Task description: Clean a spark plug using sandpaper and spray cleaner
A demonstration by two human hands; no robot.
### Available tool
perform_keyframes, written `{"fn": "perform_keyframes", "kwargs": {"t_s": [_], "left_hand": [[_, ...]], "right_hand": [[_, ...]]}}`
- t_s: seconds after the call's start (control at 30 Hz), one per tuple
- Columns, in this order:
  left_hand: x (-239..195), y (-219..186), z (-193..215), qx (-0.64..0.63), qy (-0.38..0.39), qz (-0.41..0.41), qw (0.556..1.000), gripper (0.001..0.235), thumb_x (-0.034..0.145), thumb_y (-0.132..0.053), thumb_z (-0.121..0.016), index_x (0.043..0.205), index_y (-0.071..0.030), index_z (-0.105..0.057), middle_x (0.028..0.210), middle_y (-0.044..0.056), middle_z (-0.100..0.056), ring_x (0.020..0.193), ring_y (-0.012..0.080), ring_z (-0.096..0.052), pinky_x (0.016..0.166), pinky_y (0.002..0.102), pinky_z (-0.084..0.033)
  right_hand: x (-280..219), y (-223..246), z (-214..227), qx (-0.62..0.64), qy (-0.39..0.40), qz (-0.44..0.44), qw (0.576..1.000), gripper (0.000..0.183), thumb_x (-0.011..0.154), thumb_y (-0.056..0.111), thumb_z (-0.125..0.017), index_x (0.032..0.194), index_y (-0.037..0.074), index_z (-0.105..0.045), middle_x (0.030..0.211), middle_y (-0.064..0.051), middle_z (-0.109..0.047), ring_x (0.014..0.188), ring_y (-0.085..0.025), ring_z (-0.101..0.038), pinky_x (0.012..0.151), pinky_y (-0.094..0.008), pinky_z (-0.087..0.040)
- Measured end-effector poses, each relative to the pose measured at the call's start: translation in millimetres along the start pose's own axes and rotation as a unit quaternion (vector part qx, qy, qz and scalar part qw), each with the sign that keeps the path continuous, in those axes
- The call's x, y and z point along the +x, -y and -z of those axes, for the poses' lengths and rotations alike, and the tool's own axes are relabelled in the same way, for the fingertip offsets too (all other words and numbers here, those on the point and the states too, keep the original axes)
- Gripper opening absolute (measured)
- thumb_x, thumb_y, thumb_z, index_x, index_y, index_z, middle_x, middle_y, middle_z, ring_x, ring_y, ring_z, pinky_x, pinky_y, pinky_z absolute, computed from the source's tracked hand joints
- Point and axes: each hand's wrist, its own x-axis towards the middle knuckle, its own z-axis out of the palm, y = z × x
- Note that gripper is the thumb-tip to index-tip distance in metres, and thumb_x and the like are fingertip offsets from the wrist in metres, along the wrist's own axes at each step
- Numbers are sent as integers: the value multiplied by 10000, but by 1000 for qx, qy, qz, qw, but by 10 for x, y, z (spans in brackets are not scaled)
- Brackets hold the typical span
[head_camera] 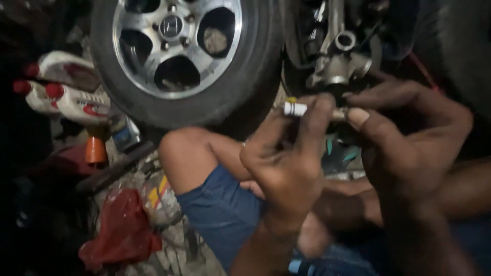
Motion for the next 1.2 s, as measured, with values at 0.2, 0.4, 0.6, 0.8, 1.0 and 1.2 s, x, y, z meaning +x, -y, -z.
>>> {"fn": "perform_keyframes", "kwargs": {"t_s": [0.2,0.4,0.6,0.8,1.0,1.2], "left_hand": [[62,86,46,-4,-25,35,999,129,946,-59,-725,955,68,-744,800,31,-709,653,49,-535,593,196,-427],[566,874,433,27,-96,56,993,311,951,-209,-715,1102,58,-765,892,75,-773,760,98,-682,701,229,-560],[666,2066,774,278,-155,240,917,237,852,-370,-800,790,-141,-801,716,58,-757,784,239,-741,798,403,-518],[764,2995,1040,414,-132,323,841,211,747,-410,-788,894,-264,-825,678,7,-745,703,241,-772,694,394,-636],[703,3261,1026,468,-94,327,816,175,735,-279,-731,882,-264,-823,734,24,-762,834,299,-779,718,425,-636],[705,3154,1024,486,-38,332,807,224,792,-321,-721,961,-219,-826,815,94,-784,902,350,-776,777,461,-637]], "right_hand": [[89,28,-135,-62,3,-35,997,126,967,-93,-657,1092,-110,-650,1089,-190,-688,931,-220,-635,934,-302,-531],[355,-619,-63,-113,-15,-40,993,143,992,-38,-652,1126,-60,-697,1024,-127,-707,855,-180,-624,832,-289,-520],[278,-1784,-318,-178,132,-94,971,162,823,-30,-715,931,47,-808,871,-184,-758,884,-322,-739,844,-433,-556],[398,-2362,-608,-350,218,-102,905,155,906,59,-740,967,-64,-811,825,-273,-742,776,-458,-733,619,-493,-591],[478,-2370,-886,-387,295,-24,873,321,837,7,-758,1141,-96,-758,961,-332,-732,917,-544,-705,766,-575,-617],[280,-3191,-657,-456,293,90,836,384,773,205,-829,1145,126,-769,982,-168,-716,901,-419,-729,730,-485,-628]]}}
